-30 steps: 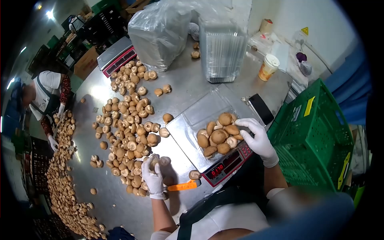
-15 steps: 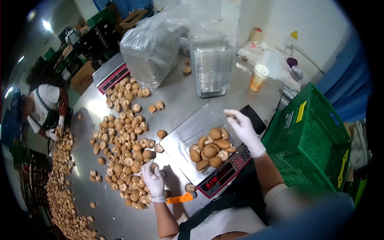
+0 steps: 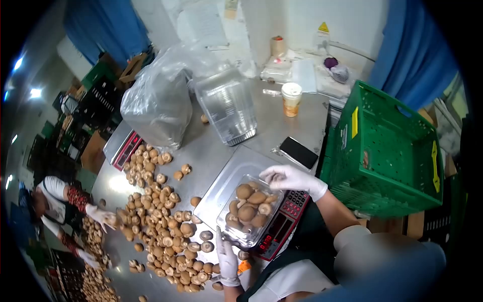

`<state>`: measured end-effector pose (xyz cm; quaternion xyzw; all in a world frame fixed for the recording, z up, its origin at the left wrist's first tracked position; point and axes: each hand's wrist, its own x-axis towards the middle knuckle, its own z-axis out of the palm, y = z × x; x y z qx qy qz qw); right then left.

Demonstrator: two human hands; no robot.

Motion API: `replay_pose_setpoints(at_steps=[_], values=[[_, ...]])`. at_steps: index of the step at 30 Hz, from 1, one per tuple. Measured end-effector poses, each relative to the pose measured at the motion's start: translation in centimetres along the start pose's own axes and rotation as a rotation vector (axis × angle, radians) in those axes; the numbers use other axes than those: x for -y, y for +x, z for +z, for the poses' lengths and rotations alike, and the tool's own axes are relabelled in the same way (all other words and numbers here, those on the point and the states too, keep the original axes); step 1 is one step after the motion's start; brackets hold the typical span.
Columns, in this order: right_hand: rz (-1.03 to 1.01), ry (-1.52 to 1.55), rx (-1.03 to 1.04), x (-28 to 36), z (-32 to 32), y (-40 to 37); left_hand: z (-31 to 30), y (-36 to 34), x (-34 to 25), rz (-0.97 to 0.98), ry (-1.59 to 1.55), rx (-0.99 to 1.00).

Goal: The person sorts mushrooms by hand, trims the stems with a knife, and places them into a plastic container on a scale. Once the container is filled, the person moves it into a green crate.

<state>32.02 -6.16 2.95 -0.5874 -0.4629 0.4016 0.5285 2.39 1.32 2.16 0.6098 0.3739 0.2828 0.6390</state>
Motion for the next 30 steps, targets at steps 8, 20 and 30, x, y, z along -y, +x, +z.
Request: replay_pose_setpoints(at_steps=[8, 20, 30], values=[[0.321, 0.428, -0.06, -2.1, 2.2, -4.6, 0.7, -1.3, 0.7, -0.106, -0.217, 0.074], [-0.007, 0.252, -0.194, -3.7, 5.5, -7.3, -0.7, -1.5, -0.3, 0.084, -0.034, 0.153], [-0.424, 0.019, -0.326, -1.2, 4.0, -7.5, -0.1, 0.8, 3.5, 0.452, 0.124, 0.125]])
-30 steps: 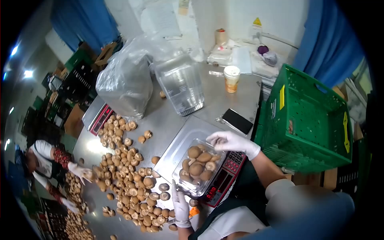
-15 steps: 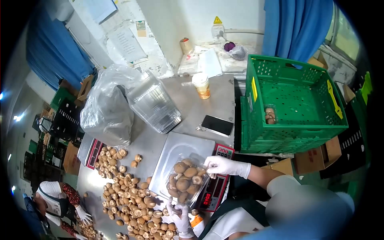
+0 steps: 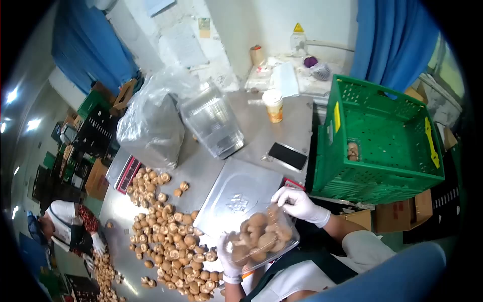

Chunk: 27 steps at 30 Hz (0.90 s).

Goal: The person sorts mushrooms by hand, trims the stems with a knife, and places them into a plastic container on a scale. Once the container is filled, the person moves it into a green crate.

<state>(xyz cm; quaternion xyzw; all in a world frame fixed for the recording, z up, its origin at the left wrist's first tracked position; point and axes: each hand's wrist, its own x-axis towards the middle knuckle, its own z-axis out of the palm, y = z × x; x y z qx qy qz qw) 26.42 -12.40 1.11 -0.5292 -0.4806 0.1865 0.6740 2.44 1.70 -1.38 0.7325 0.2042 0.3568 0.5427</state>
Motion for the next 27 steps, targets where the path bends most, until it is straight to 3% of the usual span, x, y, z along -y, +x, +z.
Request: replay_pose_setpoints(at_steps=[1, 2, 3, 4, 7, 9, 11, 12, 14, 16, 20, 21, 23, 27], values=[[0.113, 0.339, -0.006, 1.2, 0.4, 0.1, 0.2, 0.7, -0.6, 0.118, 0.061, 0.039], [0.188, 0.315, 0.053, 1.5, 0.3, 0.0, 0.9, 1.2, -1.3, 0.145, 0.05, 0.099], [0.229, 0.444, 0.175, 3.1, 0.4, 0.3, 1.8, 1.7, -2.1, 0.164, 0.033, 0.168], [0.089, 0.437, 0.465, 3.4, 0.4, 1.1, 2.9, 2.2, -2.9, 0.156, 0.003, 0.257], [0.517, 0.592, 0.184, 2.4, 0.3, -1.5, 6.2, 2.4, -4.5, 0.142, -0.054, 0.498], [0.327, 0.922, -0.12, 7.6, -1.8, -0.4, 7.5, 2.5, -5.1, 0.113, -0.07, 0.564], [0.289, 0.678, -0.227, 10.9, -7.3, -0.3, 7.6, 3.3, -5.3, 0.052, -0.089, 0.51], [0.256, 0.527, -0.385, 11.9, -10.1, -0.4, 7.0, 3.8, -5.0, 0.017, -0.094, 0.432], [0.17, 0.328, -0.481, 14.7, -16.6, -0.4, 5.5, 5.0, -4.6, -0.057, -0.07, 0.271], [0.247, 0.122, -0.716, 15.7, -22.1, -1.4, 4.0, 5.8, -4.2, -0.124, -0.028, 0.164], [0.653, -0.243, -1.039, 10.9, -33.3, -6.8, 2.5, 6.8, -4.3, -0.224, 0.03, 0.053], [0.884, -0.505, -0.992, 9.0, -36.5, -8.7, 2.3, 6.8, -4.2, -0.236, 0.037, 0.048], [1.191, -0.652, -0.91, 9.1, -36.3, -9.8, 1.8, 6.9, -4.1, -0.267, 0.065, 0.011], [1.291, -0.598, -0.681, 8.9, -33.3, -10.1, 1.1, 6.7, -4.1, -0.296, 0.093, -0.032]])
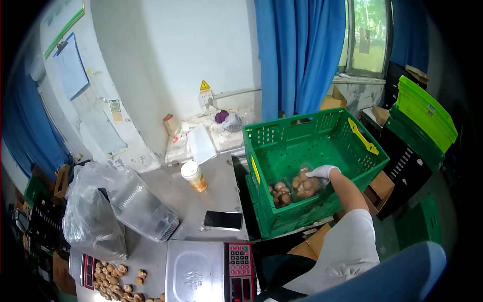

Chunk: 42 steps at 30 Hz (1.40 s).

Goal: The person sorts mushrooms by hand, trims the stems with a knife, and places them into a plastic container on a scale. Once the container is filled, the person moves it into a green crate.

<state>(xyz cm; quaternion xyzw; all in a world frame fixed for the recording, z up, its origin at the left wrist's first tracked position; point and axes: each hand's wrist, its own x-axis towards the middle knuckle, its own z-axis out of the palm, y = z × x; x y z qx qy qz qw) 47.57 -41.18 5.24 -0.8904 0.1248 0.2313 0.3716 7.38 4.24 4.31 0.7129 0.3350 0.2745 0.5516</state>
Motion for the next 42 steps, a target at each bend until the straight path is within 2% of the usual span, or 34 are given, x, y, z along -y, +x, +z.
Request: replay_pose_setpoints(at_steps=[2, 3, 6, 10, 12, 13, 14, 15, 16, 18, 19, 20, 22, 24, 25, 26, 27, 28, 30, 32, 34, 35, 38, 40, 42], values=[[0.205, -0.448, 0.051, -0.2, -0.1, 0.1, -0.2, -0.2, -0.1, -0.005, 0.009, -0.014], [0.287, -0.488, 0.02, -0.6, -0.2, 0.4, -0.3, -0.4, -0.2, -0.006, 0.004, -0.02], [0.209, -0.371, 0.075, -0.6, -0.8, -0.7, -1.0, -1.1, -0.3, -0.005, -0.006, -0.046], [0.25, -0.524, 0.062, -1.3, -0.5, 1.0, -2.4, -2.9, -0.3, 0.005, -0.039, -0.086], [0.289, -0.368, 0.114, -2.6, -0.3, 2.8, -3.4, -4.3, -0.3, 0.008, -0.065, -0.124], [0.259, -0.216, 0.241, -4.3, 0.1, 5.8, -3.9, -5.1, -0.2, 0.007, -0.079, -0.142], [0.242, -0.321, 0.113, -4.6, 0.2, 5.7, -4.3, -5.9, -0.2, 0.008, -0.094, -0.165], [0.196, -0.487, -0.031, -0.5, 0.4, -0.5, -4.9, -6.9, -0.1, 0.001, -0.109, -0.188], [-0.101, -0.692, -0.171, -2.4, 0.4, 2.4, -5.4, -7.8, -0.1, -0.003, -0.12, -0.211], [-0.129, -0.459, -0.336, -2.2, -0.1, 4.8, -6.5, -9.6, 0.4, 0.001, -0.14, -0.248], [-0.262, -0.357, -0.523, -2.1, 0.1, 5.8, -7.1, -10.3, 0.4, 0.005, -0.153, -0.268], [-0.49, -0.224, -0.678, -2.0, 0.7, 6.5, -7.6, -10.9, 0.4, 0.009, -0.166, -0.284], [-0.735, -0.06, -0.762, 0.9, 2.6, 3.9, -8.9, -12.6, 0.6, 0.021, -0.193, -0.328], [-1.038, 0.068, -0.774, 4.9, 5.4, -0.2, -10.5, -14.5, 1.2, 0.032, -0.212, -0.392], [-1.159, 0.018, -0.75, 6.8, 6.9, -2.0, -11.2, -15.5, 1.7, 0.022, -0.208, -0.435], [-1.198, -0.019, -0.694, 9.1, 8.4, -4.8, -11.9, -16.6, 2.1, 0.0, -0.191, -0.489], [-1.304, -0.081, -0.677, 11.1, 10.1, -7.0, -13.0, -18.2, 2.2, -0.137, -0.082, -0.547], [-1.41, -0.139, -0.67, 12.8, 11.7, -8.8, -13.9, -18.8, 4.6, 0.039, -0.089, -0.594], [-1.518, -0.233, -0.522, 15.5, 15.1, -11.4, -15.0, -20.8, 3.6, -0.108, -0.1, -0.661], [-1.617, -0.414, -0.389, 17.6, 18.8, -12.1, -15.5, -22.3, 5.1, -0.094, -0.058, -0.783], [-1.568, -0.499, -0.249, 18.5, 22.8, -10.7, -16.1, -24.1, 7.6, -0.165, 0.2, -0.846], [-1.447, -0.565, -0.162, 18.7, 24.8, -9.2, -16.3, -24.9, 9.2, -0.155, 0.227, -0.87], [-1.224, -0.79, -0.142, 18.3, 29.8, -4.9, -15.8, -26.6, 10.1, -0.26, 0.421, -0.877], [-0.973, -0.964, -0.109, 18.4, 31.6, -4.6, -14.9, -27.1, 10.1, -0.308, 0.425, -0.901], [-0.883, -1.028, -0.092, 17.7, 32.8, -3.7, -14.1, -27.7, 10.4, -0.353, 0.438, -0.882]])
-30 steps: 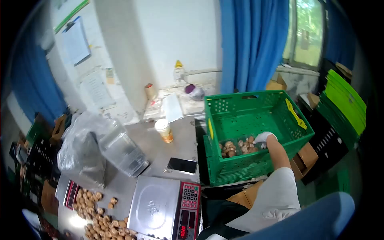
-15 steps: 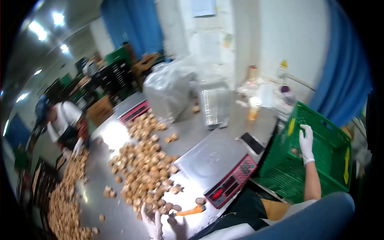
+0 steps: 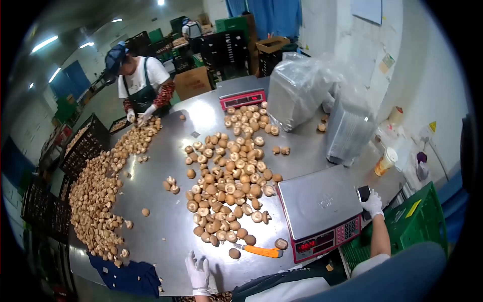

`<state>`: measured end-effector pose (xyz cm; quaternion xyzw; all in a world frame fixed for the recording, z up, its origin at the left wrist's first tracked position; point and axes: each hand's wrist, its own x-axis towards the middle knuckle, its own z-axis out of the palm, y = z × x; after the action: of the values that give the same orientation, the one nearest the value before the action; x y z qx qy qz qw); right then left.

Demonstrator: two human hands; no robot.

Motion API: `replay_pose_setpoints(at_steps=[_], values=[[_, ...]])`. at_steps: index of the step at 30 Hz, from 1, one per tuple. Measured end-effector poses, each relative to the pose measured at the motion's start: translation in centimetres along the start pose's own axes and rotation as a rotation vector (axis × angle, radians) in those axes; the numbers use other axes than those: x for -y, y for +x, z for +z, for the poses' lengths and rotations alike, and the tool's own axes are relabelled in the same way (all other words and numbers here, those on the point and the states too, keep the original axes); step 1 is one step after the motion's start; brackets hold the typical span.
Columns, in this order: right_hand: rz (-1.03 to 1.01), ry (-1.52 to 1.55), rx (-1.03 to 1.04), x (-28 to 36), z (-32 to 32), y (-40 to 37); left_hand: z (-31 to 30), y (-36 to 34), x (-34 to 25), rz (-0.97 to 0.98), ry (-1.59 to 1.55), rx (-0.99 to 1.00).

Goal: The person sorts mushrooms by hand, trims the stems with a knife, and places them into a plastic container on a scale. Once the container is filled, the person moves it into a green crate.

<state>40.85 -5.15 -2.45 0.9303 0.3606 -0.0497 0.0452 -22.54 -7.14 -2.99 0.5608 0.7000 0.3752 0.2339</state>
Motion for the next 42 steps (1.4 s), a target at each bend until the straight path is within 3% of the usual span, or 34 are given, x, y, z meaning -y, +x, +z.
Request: replay_pose_setpoints(at_steps=[2, 3, 4, 6, 7, 8, 11, 14, 16, 18, 20, 21, 23, 26, 28, 31, 34, 38, 42], values=[[0.101, 0.025, 0.013, -1.0, 2.9, 1.1, 0.8, -1.0, 2.2, -0.102, -0.039, -0.013], [0.058, 0.116, -0.052, -1.7, 4.3, 1.4, 2.1, -1.6, 6.2, -0.211, -0.363, -0.049], [0.069, 0.12, -0.166, -2.0, 5.3, 1.4, 2.6, -2.0, 8.0, -0.228, -0.238, -0.089], [0.142, 0.161, -0.087, -1.7, 3.2, 0.5, 4.0, -2.6, 13.6, -0.212, -0.228, -0.237], [0.169, 0.143, -0.05, -2.4, 3.9, 1.2, 3.3, -2.7, 12.0, -0.261, 0.117, -0.157], [0.187, 0.132, -0.009, -3.0, 4.6, 1.7, 5.3, -2.9, 15.9, -0.011, -0.057, -0.37], [0.176, 0.244, 0.069, -3.2, 3.6, 1.8, 5.6, -3.0, 16.2, 0.038, -0.052, -0.306], [0.158, 0.237, 0.102, -2.9, 2.5, 1.5, 5.3, -2.7, 12.6, -0.032, -0.211, -0.363], [0.128, 0.258, 0.123, -3.3, 2.2, 1.4, 4.0, -2.2, 11.6, -0.033, 0.353, -0.167], [0.103, 0.282, 0.136, -4.7, 2.7, 2.2, 4.5, -1.9, 13.3, -0.005, 0.224, -0.17], [-0.035, 0.568, 0.345, -7.6, 4.5, 5.0, 4.9, -2.0, 13.2, 0.014, 0.094, -0.169], [-0.091, 0.769, 0.374, -6.1, 0.3, 3.0, 4.9, -1.9, 11.6, -0.055, 0.033, -0.185], [-0.062, 0.574, 0.354, -8.3, 1.0, 5.5, 5.2, -2.4, 8.4, -0.134, -0.026, -0.187], [-0.145, 0.417, 0.423, -10.1, 0.4, 7.2, 5.8, -3.9, 6.8, -0.071, -0.042, -0.27], [-0.194, 0.267, 0.483, -9.3, -1.3, 6.1, 5.5, -4.2, 9.3, 0.066, 0.556, -0.2], [-0.243, 0.166, 0.549, -9.6, -0.7, 5.7, 5.6, -4.7, 10.3, 0.068, 0.67, -0.162], [-0.342, 0.224, 0.699, -10.7, 1.7, 7.2, 5.9, -5.0, 7.8, -0.015, 0.532, -0.179], [-0.284, 0.163, 0.718, -8.9, -0.2, 6.5, 6.3, -5.1, 7.4, -0.021, 0.604, -0.202], [-0.338, 0.16, 0.725, -9.6, 2.0, 7.2, 6.6, -5.3, 7.2, -0.036, 0.644, -0.237]])
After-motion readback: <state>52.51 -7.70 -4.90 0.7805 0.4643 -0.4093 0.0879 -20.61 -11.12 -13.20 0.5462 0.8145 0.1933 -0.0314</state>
